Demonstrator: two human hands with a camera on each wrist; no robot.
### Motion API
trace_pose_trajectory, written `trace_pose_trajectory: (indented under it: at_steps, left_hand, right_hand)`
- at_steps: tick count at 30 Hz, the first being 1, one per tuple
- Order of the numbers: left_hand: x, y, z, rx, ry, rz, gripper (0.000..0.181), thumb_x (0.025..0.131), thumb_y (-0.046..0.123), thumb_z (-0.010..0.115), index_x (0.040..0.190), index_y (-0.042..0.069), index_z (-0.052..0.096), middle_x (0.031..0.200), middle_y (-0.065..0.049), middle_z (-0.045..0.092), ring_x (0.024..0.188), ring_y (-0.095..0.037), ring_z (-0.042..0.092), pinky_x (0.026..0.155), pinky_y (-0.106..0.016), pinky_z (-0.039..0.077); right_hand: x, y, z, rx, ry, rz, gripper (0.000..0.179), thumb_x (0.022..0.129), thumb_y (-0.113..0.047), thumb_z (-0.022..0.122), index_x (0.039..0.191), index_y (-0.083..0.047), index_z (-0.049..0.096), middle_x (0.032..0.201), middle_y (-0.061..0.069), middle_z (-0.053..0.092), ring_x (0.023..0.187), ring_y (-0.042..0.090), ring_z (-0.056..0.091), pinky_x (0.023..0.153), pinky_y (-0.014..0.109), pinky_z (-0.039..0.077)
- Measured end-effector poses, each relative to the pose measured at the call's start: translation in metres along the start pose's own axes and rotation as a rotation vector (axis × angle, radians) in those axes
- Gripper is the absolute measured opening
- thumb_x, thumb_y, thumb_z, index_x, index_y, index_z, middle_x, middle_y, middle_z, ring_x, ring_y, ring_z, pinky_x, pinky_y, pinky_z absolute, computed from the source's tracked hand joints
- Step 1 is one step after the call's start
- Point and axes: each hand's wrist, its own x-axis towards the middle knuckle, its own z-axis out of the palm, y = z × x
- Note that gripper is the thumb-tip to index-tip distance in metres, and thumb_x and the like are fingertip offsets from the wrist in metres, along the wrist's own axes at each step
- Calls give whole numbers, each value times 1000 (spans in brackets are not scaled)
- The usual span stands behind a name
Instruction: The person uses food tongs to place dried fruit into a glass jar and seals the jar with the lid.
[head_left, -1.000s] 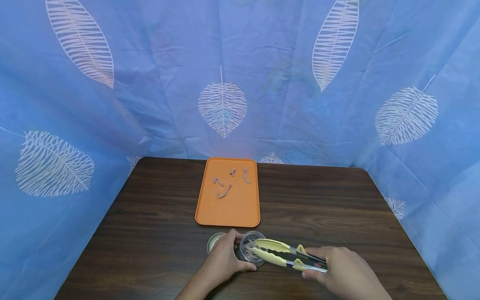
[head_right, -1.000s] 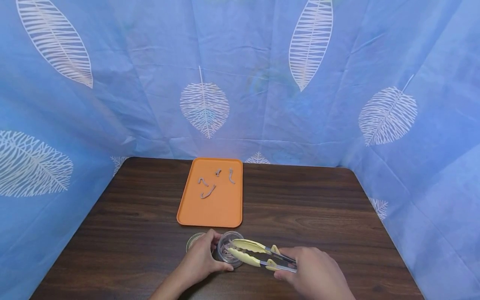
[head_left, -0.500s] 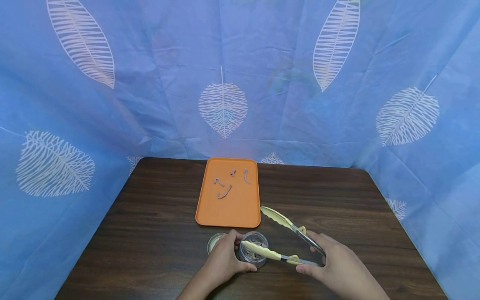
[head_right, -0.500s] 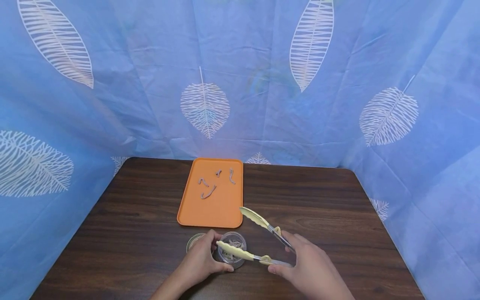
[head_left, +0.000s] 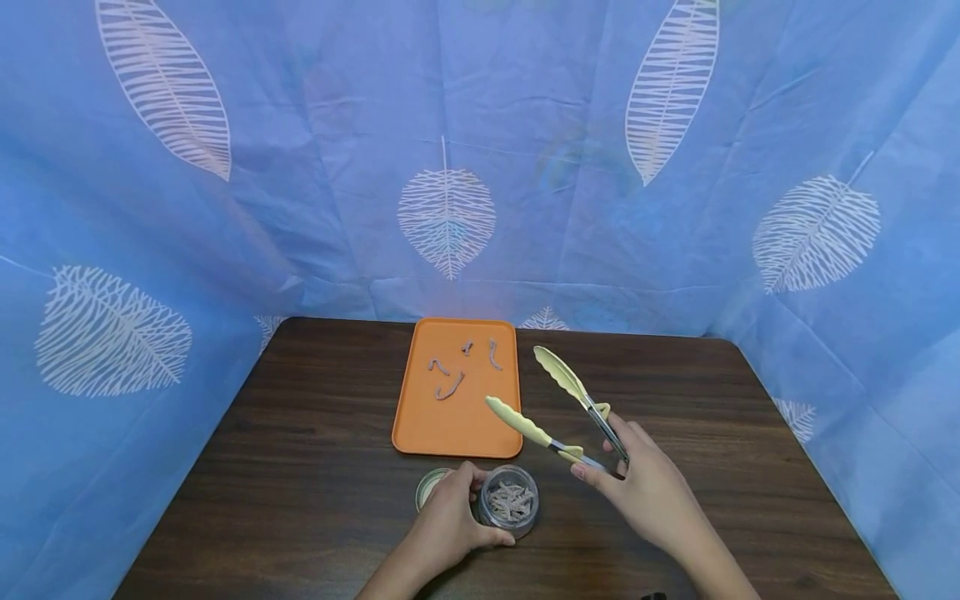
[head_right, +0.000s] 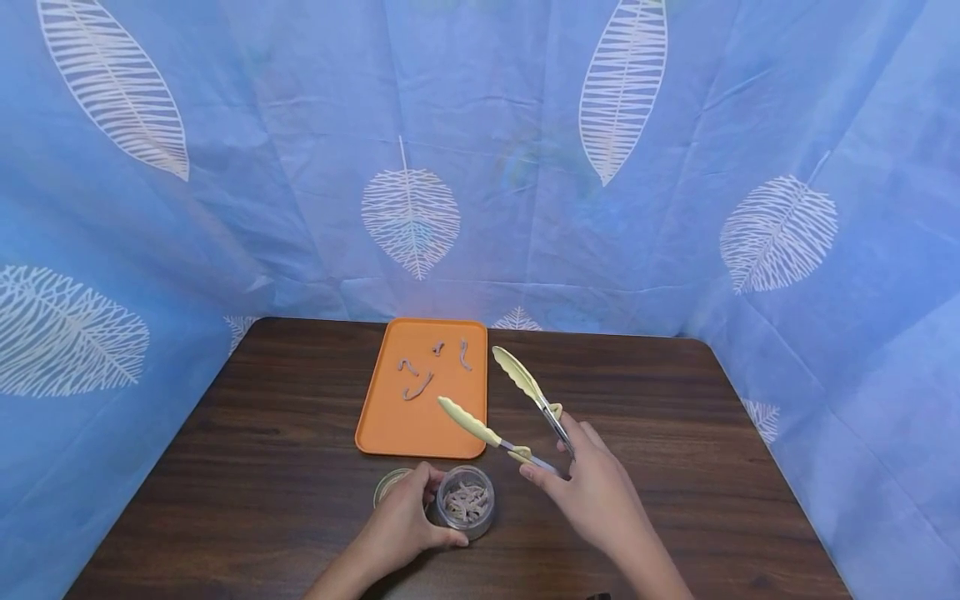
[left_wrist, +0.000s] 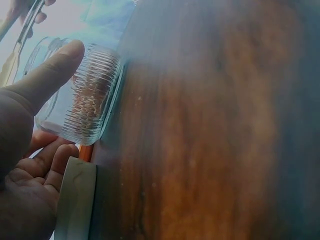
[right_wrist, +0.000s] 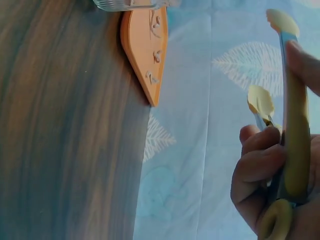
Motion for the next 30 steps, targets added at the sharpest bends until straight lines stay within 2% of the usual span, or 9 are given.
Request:
trace_pose_trajectory:
  at_steps: [3,4,7,11,15,18,24,28,30]
  left_hand:
    - [0,1,-1,2,-6,-4,76,62,38,108,118,13,63,108,3,70,95,-9,63,82,-27,56]
    - [0,1,-1,2,-7,-5,76,62,38,108,118,13,63,108,3,70,95,-9,63,82,-27,56]
    - [0,1,-2,-3,-9,-3,76,62,38,107,118,13,63,109,2,70,95,-10,64,82,-28,56]
    - [1,1,-3,-9,-12,7,76,63,39,107,119,12,63,109,2,70,95,-10,64,82,-28,56]
    - [1,0,-2,-7,-15,16,76,63,39,107,119,13,63,109,3,71,95,-8,64,82,-27,56]
    - [0,-1,-2,-3,-9,25,76,62,39,107,119,14,64,108,5,72,95,-6,64,83,-26,56]
    - [0,-1,-2,-1,-5,25,76,61,39,108,118,15,64,107,6,71,94,-5,63,83,-25,55]
    - [-1,0,-2,-4,-10,15,75,62,39,108,118,16,64,107,6,70,94,-4,62,82,-25,55]
    - [-1,0,-3,-4,-10,12,75,62,39,108,117,16,64,107,6,69,94,-4,62,82,-25,55]
  right_hand:
    - [8,-5,4,-19,5,-25,97,94,-60,78,165,-7,38,134,12,64,85,17,56,65,29,44]
    - [11,-7,4,-21,6,-34,97,95,-60,77,166,-7,37,134,14,63,90,21,62,67,31,48]
    - [21,-12,8,-27,15,-59,98,97,-58,76,167,-4,33,135,19,62,98,26,65,70,36,51]
    - [38,-14,15,-30,30,-83,101,98,-58,75,167,0,31,135,21,62,91,22,62,67,34,50]
    - [55,-14,25,-28,46,-86,103,97,-64,74,166,0,32,140,21,62,106,31,72,79,48,59]
    - [68,-13,33,-22,64,-77,101,96,-64,74,166,-3,34,139,19,64,120,37,71,89,56,59]
    - [92,-12,50,-3,88,-61,96,97,-59,77,165,-4,38,129,17,67,113,35,71,82,52,58]
    - [104,-11,61,-22,87,-39,99,96,-65,75,165,-4,38,129,17,66,105,32,70,77,46,57]
    - [109,-11,65,-43,85,-30,102,95,-68,73,165,-2,38,126,18,66,96,29,68,71,40,54]
